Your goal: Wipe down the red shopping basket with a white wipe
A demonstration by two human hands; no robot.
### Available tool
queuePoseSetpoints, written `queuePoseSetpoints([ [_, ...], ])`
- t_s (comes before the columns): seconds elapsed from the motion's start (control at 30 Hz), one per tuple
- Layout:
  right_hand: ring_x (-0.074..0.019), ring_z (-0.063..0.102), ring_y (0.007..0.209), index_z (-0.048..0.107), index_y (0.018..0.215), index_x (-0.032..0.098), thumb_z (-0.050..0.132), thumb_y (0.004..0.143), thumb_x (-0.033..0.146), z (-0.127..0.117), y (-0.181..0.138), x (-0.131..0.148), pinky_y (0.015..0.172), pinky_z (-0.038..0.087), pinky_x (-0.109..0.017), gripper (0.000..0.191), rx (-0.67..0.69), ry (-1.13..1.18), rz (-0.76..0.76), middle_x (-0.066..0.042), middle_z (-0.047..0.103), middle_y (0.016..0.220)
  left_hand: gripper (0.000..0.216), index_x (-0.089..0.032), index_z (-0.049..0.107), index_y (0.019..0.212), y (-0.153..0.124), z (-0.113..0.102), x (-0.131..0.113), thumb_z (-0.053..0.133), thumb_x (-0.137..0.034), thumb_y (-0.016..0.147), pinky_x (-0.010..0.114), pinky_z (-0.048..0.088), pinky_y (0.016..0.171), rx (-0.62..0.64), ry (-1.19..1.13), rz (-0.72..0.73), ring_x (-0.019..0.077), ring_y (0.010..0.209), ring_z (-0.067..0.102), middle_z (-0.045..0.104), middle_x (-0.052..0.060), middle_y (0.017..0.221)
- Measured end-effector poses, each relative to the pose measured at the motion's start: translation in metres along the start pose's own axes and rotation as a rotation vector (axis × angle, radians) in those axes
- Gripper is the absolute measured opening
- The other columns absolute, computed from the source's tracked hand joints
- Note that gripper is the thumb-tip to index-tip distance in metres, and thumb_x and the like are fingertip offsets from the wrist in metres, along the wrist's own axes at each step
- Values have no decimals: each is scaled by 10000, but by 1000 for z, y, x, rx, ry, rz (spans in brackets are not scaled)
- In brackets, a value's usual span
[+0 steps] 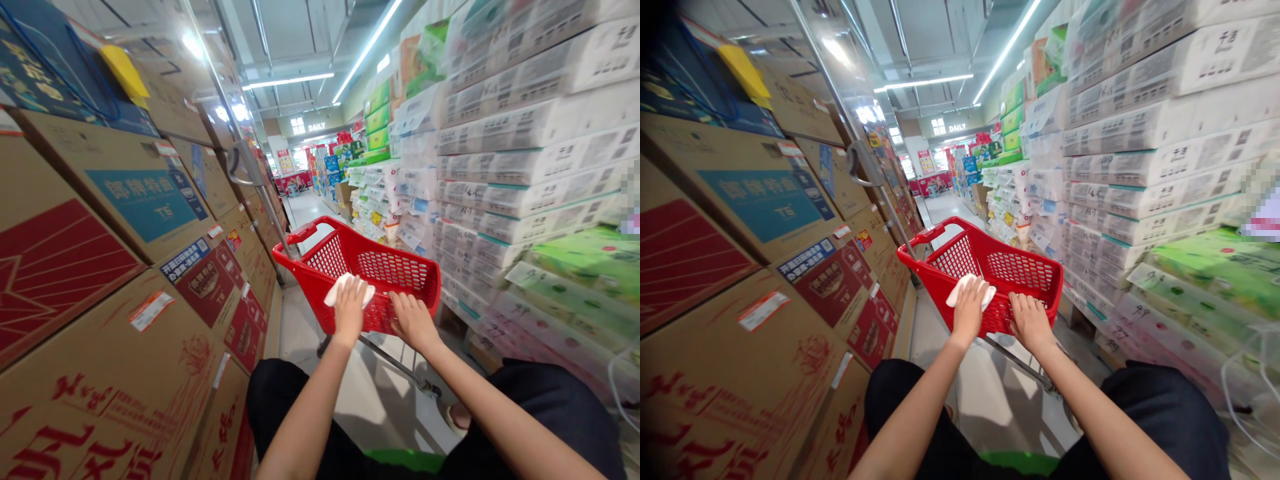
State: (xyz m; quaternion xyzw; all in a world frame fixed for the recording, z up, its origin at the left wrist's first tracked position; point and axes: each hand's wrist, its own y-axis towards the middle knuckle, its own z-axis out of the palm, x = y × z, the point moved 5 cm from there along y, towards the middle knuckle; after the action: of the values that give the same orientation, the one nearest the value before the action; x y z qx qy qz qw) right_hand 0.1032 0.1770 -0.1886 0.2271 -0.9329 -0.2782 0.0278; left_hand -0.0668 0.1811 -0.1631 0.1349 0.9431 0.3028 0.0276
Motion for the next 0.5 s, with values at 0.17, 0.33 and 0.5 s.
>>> queuePoseSetpoints([
  [0.17, -296, 502, 1115, 312, 1480, 112, 447, 866, 268, -4, 2, -6, 922, 401, -421, 648, -86, 305, 56, -174, 564, 1280, 630, -234, 281, 1518, -6, 7, -63, 441, -143, 915, 524, 197, 1215, 34, -172, 8, 255, 1481, 220, 290, 78, 1589],
  [0.33, -247, 398, 1326, 310, 1505, 214, 308, 960, 278, -32, 4, -10, 1060, 340, -430, 548, -285, 512, 200, -117, 452, 1461, 888, -132, 88, 1545, 4, -5, -68, 590, -178, 814, 484, 285, 1186, 113, -543, 12, 292, 1453, 277, 303, 193, 1550],
  [0.5, -258, 499, 1232, 342, 1503, 201, 302, 1004, 420, -28, 10, 5, 1030, 354, -431, 546, -113, 422, 85, -125, 562, 1368, 614, -196, 312, 1458, 18, -14, -32, 392, -61, 865, 392, 446, 1082, 56, -789, -57, 180, 1246, 543, 371, 138, 1509],
])
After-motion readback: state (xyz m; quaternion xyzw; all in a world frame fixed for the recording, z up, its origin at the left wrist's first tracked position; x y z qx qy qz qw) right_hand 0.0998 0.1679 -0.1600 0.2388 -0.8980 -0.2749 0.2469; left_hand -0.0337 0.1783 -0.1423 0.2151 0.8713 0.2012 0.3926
